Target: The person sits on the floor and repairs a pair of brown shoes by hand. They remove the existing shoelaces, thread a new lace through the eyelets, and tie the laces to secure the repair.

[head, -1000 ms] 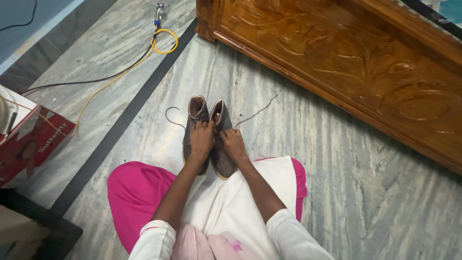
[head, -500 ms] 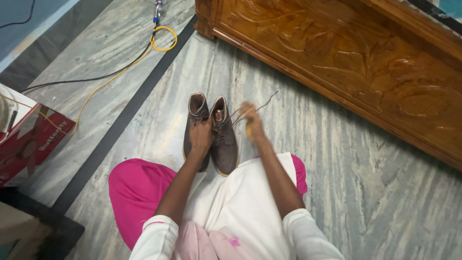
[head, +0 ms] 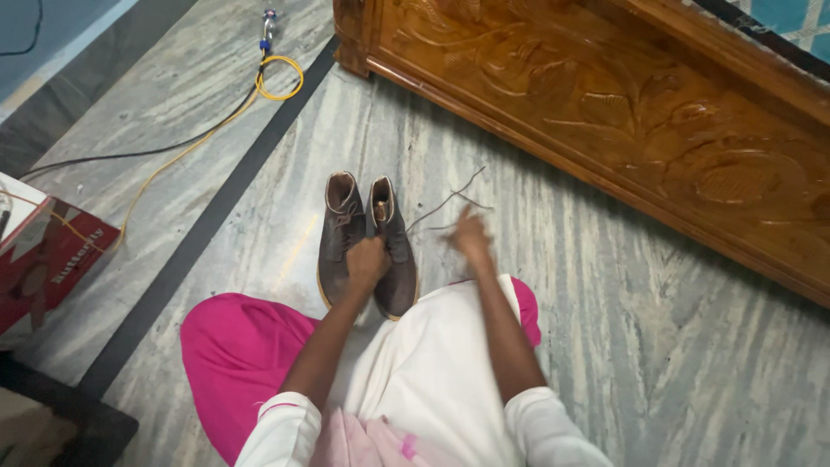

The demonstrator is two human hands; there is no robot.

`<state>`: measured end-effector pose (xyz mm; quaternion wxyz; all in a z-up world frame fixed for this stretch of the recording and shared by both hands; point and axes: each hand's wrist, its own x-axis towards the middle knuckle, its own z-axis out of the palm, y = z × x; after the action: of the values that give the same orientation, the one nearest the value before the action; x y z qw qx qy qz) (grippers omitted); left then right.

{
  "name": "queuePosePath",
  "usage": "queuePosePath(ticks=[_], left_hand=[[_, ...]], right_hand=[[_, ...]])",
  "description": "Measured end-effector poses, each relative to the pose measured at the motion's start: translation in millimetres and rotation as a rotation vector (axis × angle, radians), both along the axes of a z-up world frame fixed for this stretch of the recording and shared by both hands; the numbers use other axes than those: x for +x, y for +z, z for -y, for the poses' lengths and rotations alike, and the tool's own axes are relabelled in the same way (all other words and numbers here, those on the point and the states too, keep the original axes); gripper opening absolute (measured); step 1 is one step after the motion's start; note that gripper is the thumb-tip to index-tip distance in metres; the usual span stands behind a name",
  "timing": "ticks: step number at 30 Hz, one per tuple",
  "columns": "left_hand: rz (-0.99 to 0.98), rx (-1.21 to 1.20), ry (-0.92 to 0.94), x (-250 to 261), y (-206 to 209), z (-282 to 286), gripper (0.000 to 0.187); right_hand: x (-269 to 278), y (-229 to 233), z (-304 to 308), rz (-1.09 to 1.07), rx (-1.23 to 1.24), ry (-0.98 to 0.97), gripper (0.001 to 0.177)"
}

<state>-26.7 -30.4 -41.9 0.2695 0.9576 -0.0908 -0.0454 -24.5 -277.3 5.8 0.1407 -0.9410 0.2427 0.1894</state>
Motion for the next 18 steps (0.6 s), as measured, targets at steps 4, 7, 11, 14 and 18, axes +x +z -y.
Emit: queuePosePath(ticks=[4, 7, 11, 14, 18], left_hand=[[-0.254, -0.247, 0.169, -2.8, -2.6, 2.2, 0.026], [-0.329, -0.353, 0.153, 10.0, -7.0, -11.7, 0.031], [-0.323, -0.541, 0.091, 20.9, -13.2, -32.8, 0.040], [-0.368, -0.725, 0.012, 19.8, 0.6, -48.3, 0.052], [-0.605, -1.081, 0.074, 12.9, 50.5, -56.9, 0.052]], right_hand=[[-46.0, -64.6, -105.3, -0.079, 0.235, 0.135, 0.162], [-61.8, -78.0, -159.7, 0.056, 0.037, 0.103, 0.144], [-63.5, -71.5, -167.6, 0.068, -0.044, 0.041, 0.127], [-56.7, -63.5, -165.5, -0.102, 0.016, 0.000, 0.125], [-54.0, -55.1, -164.7, -0.102, 0.034, 0.001, 0.123]])
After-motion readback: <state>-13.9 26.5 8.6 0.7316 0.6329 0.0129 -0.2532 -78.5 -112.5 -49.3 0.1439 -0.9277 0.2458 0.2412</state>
